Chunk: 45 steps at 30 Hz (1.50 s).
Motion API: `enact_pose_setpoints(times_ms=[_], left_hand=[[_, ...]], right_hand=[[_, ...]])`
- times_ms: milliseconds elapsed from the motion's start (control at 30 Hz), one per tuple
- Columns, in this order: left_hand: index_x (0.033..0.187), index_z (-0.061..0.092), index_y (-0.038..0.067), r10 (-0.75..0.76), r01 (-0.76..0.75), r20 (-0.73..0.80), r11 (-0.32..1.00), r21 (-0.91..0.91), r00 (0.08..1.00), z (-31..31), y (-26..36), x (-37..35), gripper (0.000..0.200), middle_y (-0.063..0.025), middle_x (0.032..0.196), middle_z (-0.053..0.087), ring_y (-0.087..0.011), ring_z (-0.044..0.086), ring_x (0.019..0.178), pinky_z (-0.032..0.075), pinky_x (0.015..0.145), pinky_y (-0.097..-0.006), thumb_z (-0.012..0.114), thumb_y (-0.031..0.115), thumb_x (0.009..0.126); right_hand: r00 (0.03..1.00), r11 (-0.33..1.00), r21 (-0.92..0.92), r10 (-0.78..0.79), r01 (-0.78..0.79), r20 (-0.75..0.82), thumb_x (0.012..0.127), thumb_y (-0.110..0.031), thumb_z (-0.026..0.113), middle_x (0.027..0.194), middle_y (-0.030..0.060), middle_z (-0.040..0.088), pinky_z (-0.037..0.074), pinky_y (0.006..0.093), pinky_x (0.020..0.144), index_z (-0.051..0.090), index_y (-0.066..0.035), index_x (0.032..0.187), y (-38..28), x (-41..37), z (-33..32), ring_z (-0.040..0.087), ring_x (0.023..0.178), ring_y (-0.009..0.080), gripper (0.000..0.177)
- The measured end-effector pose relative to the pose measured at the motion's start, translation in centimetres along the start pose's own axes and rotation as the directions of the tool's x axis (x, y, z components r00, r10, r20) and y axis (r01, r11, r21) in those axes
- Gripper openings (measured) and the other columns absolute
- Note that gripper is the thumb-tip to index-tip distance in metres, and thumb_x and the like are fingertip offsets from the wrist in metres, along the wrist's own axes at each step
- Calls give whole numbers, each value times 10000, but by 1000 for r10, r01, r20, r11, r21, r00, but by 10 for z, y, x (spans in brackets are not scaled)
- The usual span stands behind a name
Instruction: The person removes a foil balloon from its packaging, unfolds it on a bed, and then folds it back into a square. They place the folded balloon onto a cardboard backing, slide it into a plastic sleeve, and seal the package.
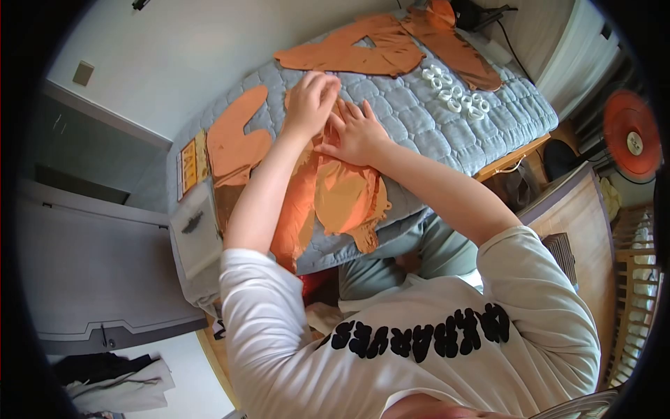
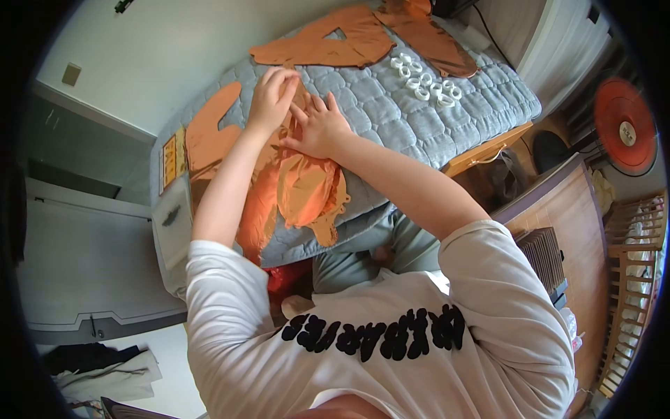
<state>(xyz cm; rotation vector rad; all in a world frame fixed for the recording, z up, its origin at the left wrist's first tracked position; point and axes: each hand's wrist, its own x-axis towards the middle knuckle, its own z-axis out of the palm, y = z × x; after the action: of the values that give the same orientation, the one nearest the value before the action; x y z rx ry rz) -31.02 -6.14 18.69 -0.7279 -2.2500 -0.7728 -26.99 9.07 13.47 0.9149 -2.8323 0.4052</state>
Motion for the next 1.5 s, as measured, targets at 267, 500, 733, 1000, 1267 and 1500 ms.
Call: enact_pose_setpoints(times_ms=[267,500,733,1000,1267,1500], left_hand=[[890,743,116,254,-271,483,962,-37,838,-23,83,-88,91,2,888,675,-207,643,882,495,801,-393,771,174,826],[1022,766,114,235,-268,471,963,4,850,-17,91,-98,219,6,980,670,-200,627,946,512,881,-387,766,233,838],[1082,778,109,224,-220,521,973,-71,824,-15,99,-102,246,-15,1064,660,-218,611,1036,487,950,-396,758,206,857],[1219,741,144,-61,143,563,984,-103,824,-73,102,-118,337,-58,1289,636,-266,541,1257,387,1096,-421,662,92,895],[1408,618,227,-182,52,663,976,211,726,-118,113,-143,670,-44,1426,561,-285,488,1328,325,1155,-453,686,82,758],[1312,677,220,-59,-169,632,940,295,773,-108,124,-149,528,15,1359,640,-190,579,1243,396,1081,-418,724,117,795]], right_hand=[[999,992,-130,1,6,49,1027,-594,363,1665,230,220,117,575,1242,126,-133,1647,2,7,10,195,1551,364,808],[998,995,-100,12,-5,67,956,-799,273,1666,219,218,109,578,1240,150,-142,1645,0,7,5,184,1553,358,960],[997,997,-73,29,-24,77,931,-821,307,1670,199,224,111,575,1241,159,-159,1646,-2,6,2,174,1559,335,986],[999,998,-51,26,-24,28,932,-811,324,1662,201,247,119,570,1239,195,-155,1639,-1,3,3,201,1551,329,973],[999,998,-53,23,-22,26,943,-790,339,1647,209,267,134,571,1238,212,-145,1632,0,4,4,228,1538,334,952],[1000,998,-51,24,-24,-4,942,-787,355,1638,205,284,156,560,1238,231,-132,1622,-1,4,5,253,1524,336,952]])
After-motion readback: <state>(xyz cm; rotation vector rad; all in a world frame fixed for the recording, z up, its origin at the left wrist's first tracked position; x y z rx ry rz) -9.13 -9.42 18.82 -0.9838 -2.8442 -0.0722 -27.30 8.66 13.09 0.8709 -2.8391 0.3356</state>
